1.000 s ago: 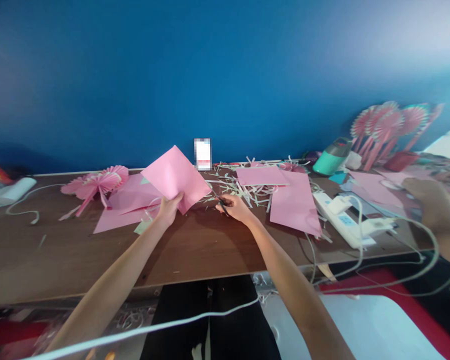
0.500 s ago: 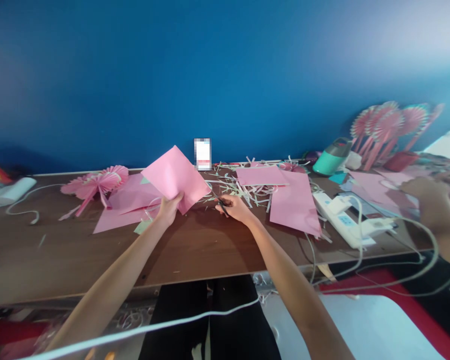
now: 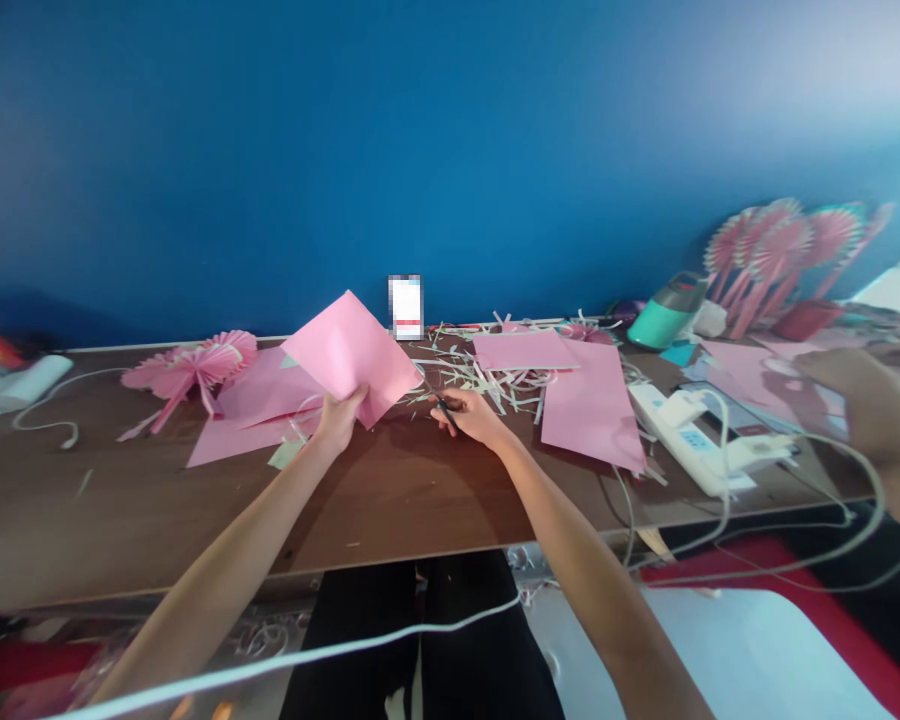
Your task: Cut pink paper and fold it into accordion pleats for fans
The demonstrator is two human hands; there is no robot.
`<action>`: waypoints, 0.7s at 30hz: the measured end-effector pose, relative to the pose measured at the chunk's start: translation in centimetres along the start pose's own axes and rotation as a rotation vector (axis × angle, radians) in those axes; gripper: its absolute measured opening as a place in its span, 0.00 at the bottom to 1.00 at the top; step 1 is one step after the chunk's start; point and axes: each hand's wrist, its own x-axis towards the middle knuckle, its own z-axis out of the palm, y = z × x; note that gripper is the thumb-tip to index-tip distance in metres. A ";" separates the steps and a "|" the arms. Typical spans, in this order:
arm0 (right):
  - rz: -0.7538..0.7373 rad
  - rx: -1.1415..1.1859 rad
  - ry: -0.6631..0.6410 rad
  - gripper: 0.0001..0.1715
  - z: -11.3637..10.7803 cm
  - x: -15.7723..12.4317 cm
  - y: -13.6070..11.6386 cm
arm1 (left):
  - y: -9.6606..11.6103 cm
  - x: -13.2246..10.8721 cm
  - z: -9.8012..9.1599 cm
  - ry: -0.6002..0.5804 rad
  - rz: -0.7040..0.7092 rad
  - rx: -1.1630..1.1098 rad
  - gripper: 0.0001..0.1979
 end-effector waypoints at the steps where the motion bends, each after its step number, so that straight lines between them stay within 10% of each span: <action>1: 0.000 0.001 0.000 0.25 0.0 0.0 0.0 | 0.0 0.0 0.0 -0.002 0.001 0.002 0.25; 21: 0.001 0.030 0.054 0.24 -0.1 0.2 0.2 | 1.2 -0.7 0.3 -0.065 0.096 0.238 0.25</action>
